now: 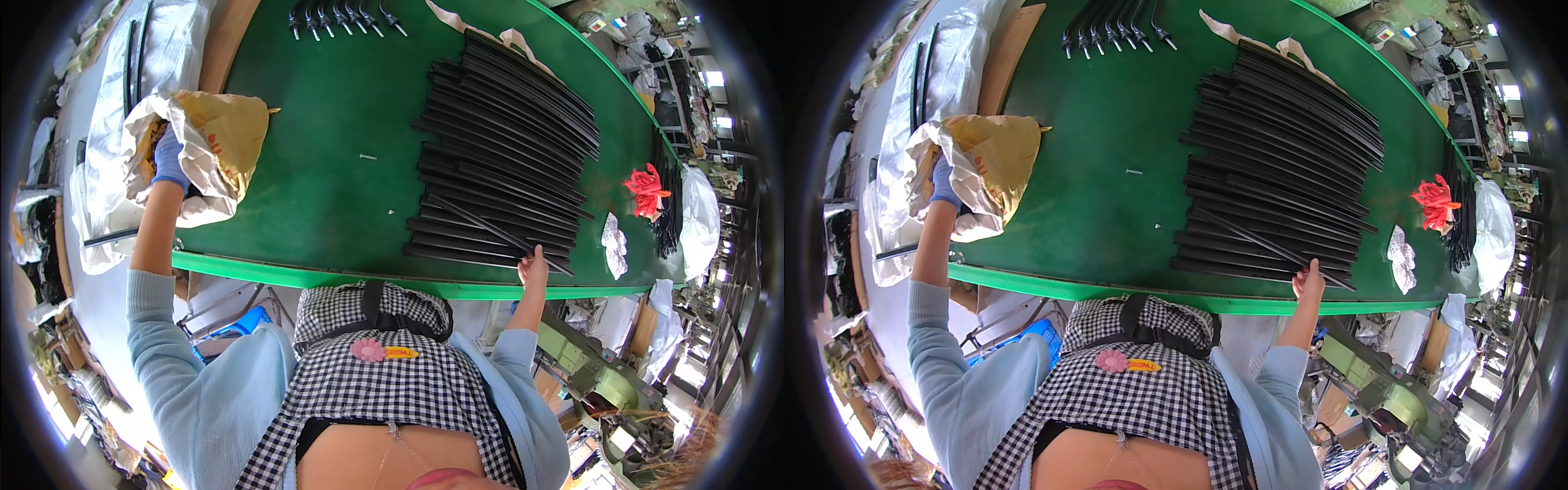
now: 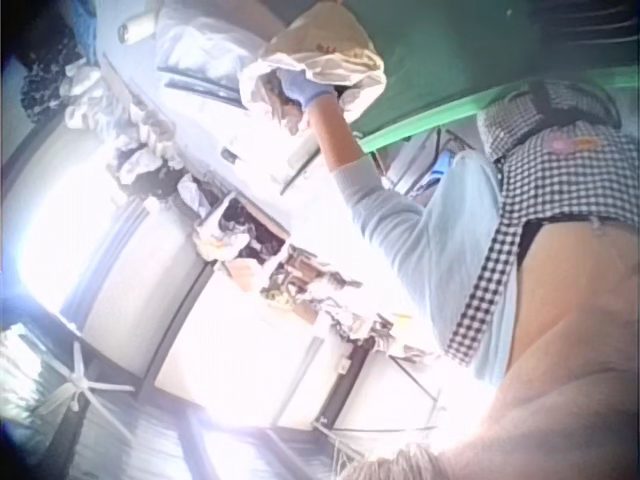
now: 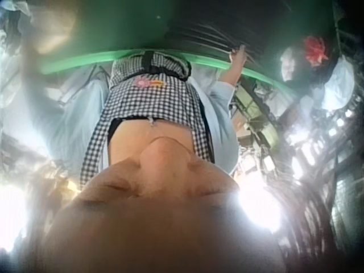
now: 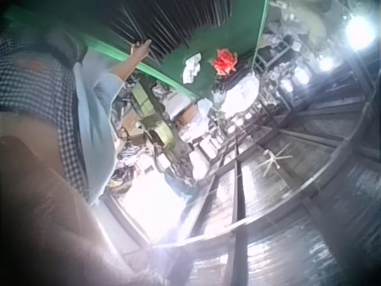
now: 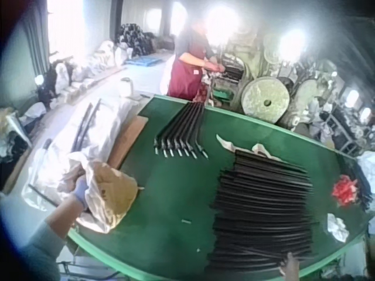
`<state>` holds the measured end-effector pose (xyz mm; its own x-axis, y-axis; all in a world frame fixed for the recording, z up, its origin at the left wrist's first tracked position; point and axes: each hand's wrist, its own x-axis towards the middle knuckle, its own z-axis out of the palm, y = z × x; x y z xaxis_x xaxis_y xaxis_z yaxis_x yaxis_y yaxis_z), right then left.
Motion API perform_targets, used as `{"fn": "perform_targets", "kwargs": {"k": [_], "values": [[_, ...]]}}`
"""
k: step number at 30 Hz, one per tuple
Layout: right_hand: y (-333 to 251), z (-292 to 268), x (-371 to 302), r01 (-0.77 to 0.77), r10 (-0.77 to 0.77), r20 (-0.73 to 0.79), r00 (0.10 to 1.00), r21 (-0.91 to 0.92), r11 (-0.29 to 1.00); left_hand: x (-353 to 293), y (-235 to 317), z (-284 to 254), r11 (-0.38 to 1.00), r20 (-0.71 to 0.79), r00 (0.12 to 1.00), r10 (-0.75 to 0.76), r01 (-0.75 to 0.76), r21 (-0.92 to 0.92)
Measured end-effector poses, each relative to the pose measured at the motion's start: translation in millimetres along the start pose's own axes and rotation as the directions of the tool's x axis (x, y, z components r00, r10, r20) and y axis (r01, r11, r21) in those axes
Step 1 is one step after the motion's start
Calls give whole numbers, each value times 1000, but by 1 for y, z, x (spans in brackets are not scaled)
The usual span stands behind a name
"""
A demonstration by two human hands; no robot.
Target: The person transfers black metal rods from a yellow basket to a green workbench, then repeatedly picks up small metal fasteners and inserts them into the rods one at a time. The person handles the rods and fasteners by hand and places assembled units back on the workbench.
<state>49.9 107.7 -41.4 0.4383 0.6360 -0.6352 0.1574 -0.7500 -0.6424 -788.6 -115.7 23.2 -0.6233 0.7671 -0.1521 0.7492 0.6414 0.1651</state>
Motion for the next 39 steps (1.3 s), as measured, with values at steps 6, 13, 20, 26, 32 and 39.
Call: {"fn": "perform_targets", "kwargs": {"k": [6,13,20,26,32,39], "values": [[-91,100,-78,663,-751,223,621,-662,351,25,-80,58,991,57,998,-13,21,-135],[-151,256,-136,929,-620,770,153,-326,-176,-41,43,-95,847,-29,971,236,-191,496],[-166,276,-132,933,-343,929,141,-241,-268,-82,25,-118,923,-452,881,139,-281,-264],[-164,275,-130,851,-339,938,71,-234,-471,-85,-2,-107,472,-359,921,-152,-252,-845],[-188,273,-151,894,-556,831,-11,-241,-377,-81,-49,-77,66,-286,958,32,-288,-955],[-308,116,-162,960,-968,-57,-243,-156,-231,-120,62,-105,-762,-156,948,277,118,-637]]}}
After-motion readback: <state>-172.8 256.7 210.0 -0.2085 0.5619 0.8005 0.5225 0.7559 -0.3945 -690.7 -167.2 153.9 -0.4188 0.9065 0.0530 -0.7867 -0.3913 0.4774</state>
